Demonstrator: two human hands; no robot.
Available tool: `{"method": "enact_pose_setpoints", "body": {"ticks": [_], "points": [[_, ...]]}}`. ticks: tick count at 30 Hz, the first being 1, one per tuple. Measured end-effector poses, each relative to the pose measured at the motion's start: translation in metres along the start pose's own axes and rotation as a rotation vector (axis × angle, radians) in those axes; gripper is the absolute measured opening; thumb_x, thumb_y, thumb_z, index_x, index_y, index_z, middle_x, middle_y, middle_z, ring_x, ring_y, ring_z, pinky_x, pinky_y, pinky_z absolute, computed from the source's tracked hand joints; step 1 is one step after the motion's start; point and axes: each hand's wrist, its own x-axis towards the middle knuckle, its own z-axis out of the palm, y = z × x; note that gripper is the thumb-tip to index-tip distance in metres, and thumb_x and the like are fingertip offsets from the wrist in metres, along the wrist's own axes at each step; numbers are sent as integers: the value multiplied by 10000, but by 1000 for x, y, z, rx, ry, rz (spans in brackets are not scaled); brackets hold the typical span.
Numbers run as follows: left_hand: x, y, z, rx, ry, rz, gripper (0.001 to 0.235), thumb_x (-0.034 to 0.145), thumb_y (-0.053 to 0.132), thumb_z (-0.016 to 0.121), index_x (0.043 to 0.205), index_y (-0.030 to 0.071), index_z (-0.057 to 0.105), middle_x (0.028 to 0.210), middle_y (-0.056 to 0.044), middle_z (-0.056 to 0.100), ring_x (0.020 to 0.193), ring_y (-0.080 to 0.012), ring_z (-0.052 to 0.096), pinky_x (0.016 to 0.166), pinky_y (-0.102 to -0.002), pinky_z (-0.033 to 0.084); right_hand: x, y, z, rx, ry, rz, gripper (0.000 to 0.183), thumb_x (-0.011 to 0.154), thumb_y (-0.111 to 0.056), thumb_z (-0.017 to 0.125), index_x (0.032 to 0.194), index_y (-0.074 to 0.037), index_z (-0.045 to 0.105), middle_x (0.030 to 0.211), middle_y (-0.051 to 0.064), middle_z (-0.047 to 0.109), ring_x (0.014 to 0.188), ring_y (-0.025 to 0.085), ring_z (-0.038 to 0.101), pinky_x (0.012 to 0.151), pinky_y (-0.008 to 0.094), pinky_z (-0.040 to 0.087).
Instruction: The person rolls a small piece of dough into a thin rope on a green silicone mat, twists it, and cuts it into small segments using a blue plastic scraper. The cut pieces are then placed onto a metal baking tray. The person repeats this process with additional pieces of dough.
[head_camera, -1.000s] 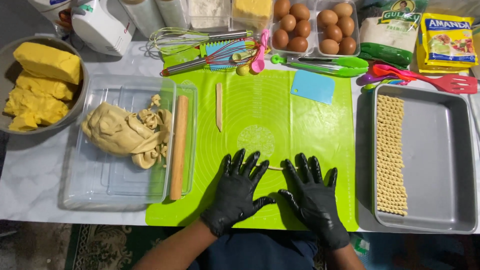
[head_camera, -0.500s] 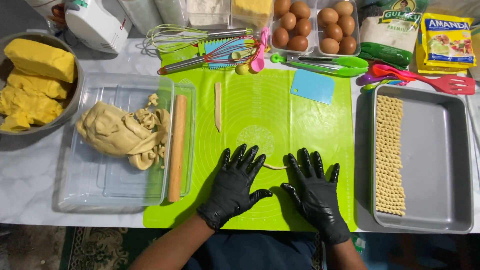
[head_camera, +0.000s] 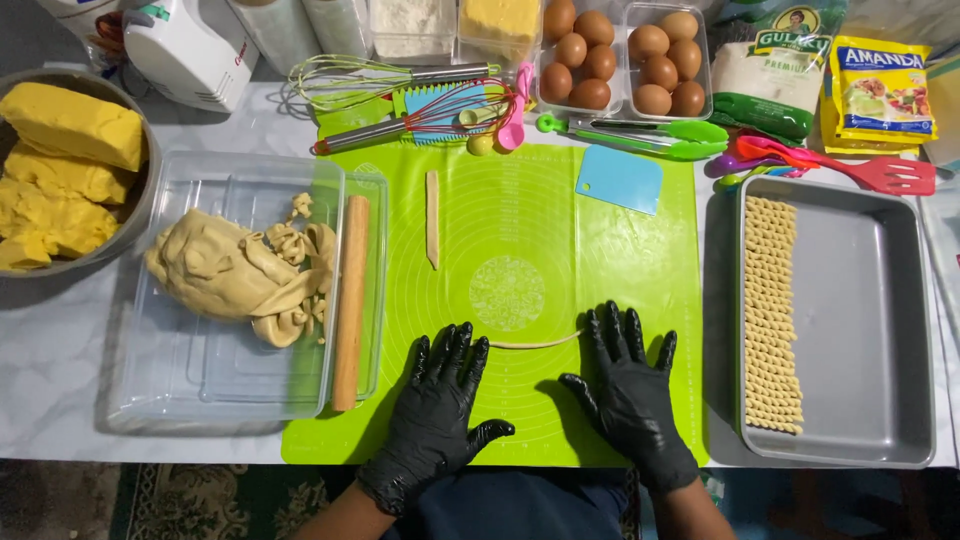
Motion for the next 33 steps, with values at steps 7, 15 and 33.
{"method": "enact_pose_setpoints", "body": {"ticks": [7,15,33], "points": [[0,-3,-2,-112,-10,-13,1086,910,846,495,1672,124,215,1695,-191,259,1553,-400,238,1255,-609,92,92,7,-5,116,-112,9,817,977,-735,224,1667,-338,39,1729,135,-19,1553,462,-44,1128,736,-137],[0,-1,-5,-60,1,-11,1078,932,850,446,1685,126,180,1704,-214,216,1557,-404,221,1251,-605,103,187,-5,14,30,7,42,811,1002,-719,222,1674,-282,103,1728,183,53,1569,451,-49,1122,777,-117],[8,-8,-1,-170,71,-7,706,1053,389,484,1627,26,289,1641,-225,373,1506,-405,365,1259,-576,203,158,64,5,283,241,-253,306,975,-226,697,1263,-316,750,1449,143,624,1288,465,518,839,575,379]]}}
